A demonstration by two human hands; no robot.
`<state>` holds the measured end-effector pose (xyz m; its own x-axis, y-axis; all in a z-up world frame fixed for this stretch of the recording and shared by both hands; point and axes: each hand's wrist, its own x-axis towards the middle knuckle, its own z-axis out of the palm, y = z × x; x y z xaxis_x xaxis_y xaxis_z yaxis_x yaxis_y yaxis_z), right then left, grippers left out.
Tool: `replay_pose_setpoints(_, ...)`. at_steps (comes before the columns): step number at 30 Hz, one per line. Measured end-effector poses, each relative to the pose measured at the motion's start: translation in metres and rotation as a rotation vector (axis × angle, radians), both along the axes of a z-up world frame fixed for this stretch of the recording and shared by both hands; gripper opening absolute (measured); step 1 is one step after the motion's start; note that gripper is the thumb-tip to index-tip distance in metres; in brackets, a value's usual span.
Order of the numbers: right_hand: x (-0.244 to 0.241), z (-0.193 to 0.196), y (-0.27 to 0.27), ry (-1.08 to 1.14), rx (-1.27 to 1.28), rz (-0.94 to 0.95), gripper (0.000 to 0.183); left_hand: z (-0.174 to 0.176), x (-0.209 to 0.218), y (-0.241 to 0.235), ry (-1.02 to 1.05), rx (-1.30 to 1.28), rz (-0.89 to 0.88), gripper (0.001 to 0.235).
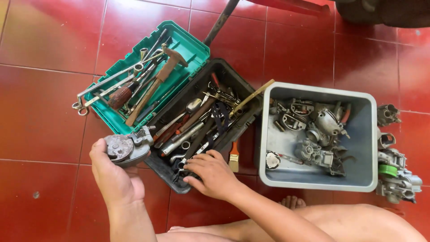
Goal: The person sits on the floor and disassembles and reassembles carburetor parts. They use a screwdriver to remove screws and a pair of pliers to adjust internal components. The person handles various metal parts, placing them into a grey plastic bin or onto the floor.
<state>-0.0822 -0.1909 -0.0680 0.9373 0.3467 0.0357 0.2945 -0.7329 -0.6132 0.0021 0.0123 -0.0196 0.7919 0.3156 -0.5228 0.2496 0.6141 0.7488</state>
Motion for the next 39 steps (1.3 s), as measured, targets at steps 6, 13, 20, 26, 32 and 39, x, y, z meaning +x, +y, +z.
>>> replay_pose_setpoints(6,0.007,0.023,-0.018,0.299,0.408,-0.162,0.036,-0.009,-0.006,-0.011,0.035,0.210,-0.142,0.022)
replay_pose_setpoints(13,0.007,0.004,-0.011,0.273,0.291,-0.145,0.042,-0.020,-0.010,-0.027,0.006,0.302,-0.330,0.014)
replay_pose_setpoints(20,0.007,0.008,-0.007,0.208,0.270,-0.165,0.042,-0.034,-0.012,-0.053,0.015,0.514,-0.455,0.016)
replay_pose_setpoints(26,0.007,0.005,-0.003,0.209,0.311,-0.215,0.038,-0.036,-0.013,-0.061,0.057,0.676,-0.531,0.020)
replay_pose_setpoints(32,0.007,0.005,0.001,0.186,0.286,-0.250,0.034,-0.036,-0.015,-0.059,0.021,0.747,-0.595,0.020)
replay_pose_setpoints(39,0.004,-0.002,0.003,0.180,0.255,-0.258,0.039,-0.036,-0.015,-0.057,0.003,0.751,-0.624,0.019)
